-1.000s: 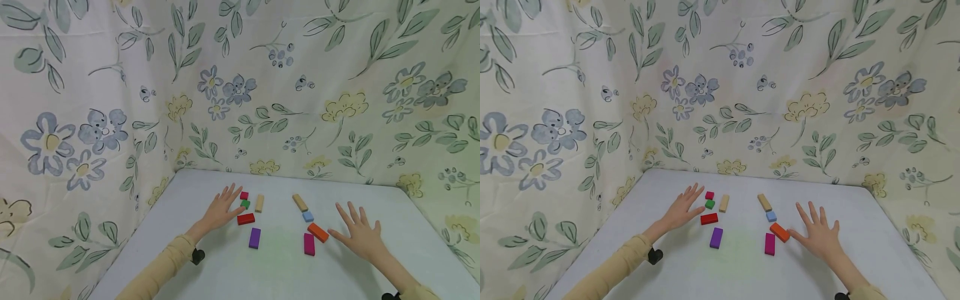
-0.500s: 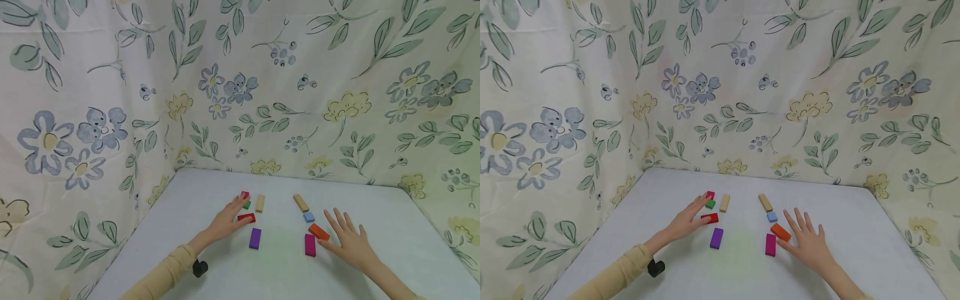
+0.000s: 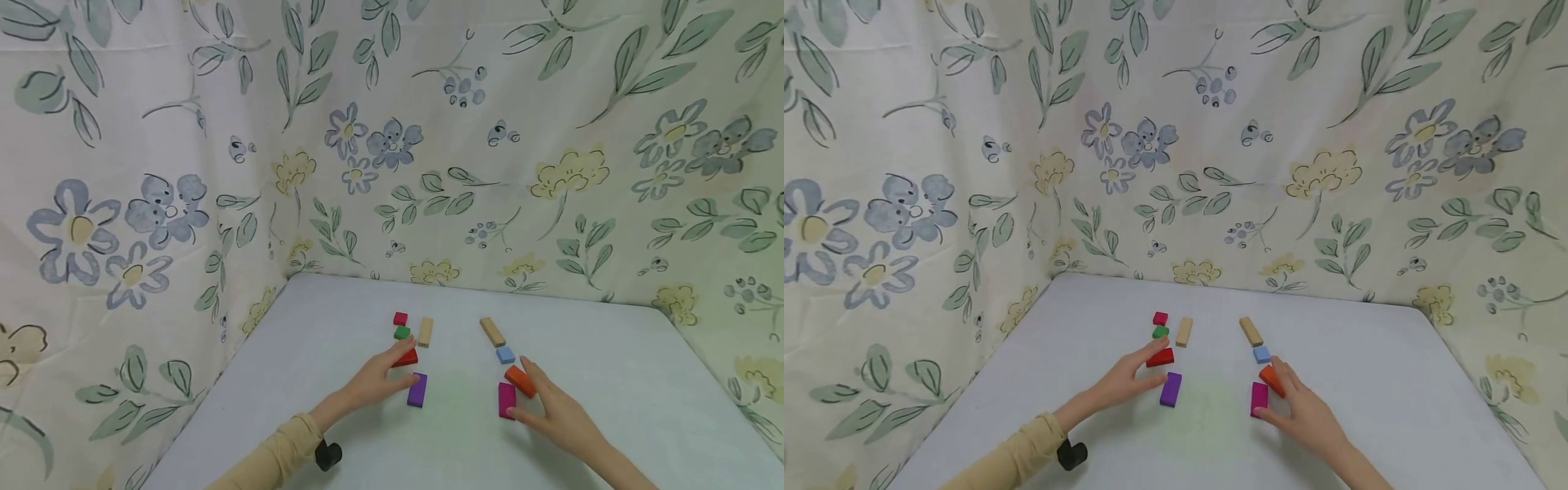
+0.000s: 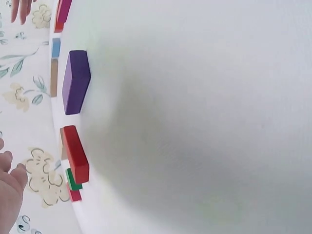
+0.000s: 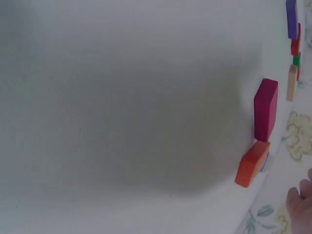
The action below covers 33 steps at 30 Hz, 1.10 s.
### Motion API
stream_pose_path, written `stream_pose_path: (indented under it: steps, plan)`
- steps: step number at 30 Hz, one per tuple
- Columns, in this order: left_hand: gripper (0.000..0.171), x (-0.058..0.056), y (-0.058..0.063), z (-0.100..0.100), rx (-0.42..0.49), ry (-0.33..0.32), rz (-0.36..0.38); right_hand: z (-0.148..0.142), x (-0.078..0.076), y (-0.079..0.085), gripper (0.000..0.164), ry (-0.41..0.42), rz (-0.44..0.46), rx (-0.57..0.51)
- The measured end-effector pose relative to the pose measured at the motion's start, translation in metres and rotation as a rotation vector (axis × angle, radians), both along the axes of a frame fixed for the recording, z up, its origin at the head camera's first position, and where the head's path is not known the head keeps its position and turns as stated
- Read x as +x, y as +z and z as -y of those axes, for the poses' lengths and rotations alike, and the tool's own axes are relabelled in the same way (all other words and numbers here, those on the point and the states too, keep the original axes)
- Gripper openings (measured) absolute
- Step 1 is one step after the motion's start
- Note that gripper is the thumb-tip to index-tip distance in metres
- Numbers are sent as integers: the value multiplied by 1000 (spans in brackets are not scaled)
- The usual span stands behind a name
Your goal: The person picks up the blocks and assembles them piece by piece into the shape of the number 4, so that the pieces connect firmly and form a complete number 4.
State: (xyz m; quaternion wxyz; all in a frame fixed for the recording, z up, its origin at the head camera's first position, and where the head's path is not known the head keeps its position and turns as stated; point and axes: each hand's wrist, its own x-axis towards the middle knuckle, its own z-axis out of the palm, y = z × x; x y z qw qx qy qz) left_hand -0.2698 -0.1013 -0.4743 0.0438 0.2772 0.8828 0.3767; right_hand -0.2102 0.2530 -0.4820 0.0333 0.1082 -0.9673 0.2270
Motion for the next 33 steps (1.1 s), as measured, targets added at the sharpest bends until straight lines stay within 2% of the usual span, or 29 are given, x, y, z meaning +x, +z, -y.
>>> stream_pose_path:
  steps: [5,11,18,25,33]
  plan:
    - [69,5,-5,-1,11,-40,4,5,3,-3,95,-14,14,-92]
    - [70,9,-13,0,28,-49,15,6,4,-10,90,-13,-3,-165]
    - [71,10,-20,1,43,-59,64,7,6,-21,77,36,-73,-261]
    - [73,4,-25,2,16,-82,86,9,3,-27,80,57,-26,-313]
    - [72,-6,-33,5,17,-103,116,8,1,-33,82,87,-39,-307]
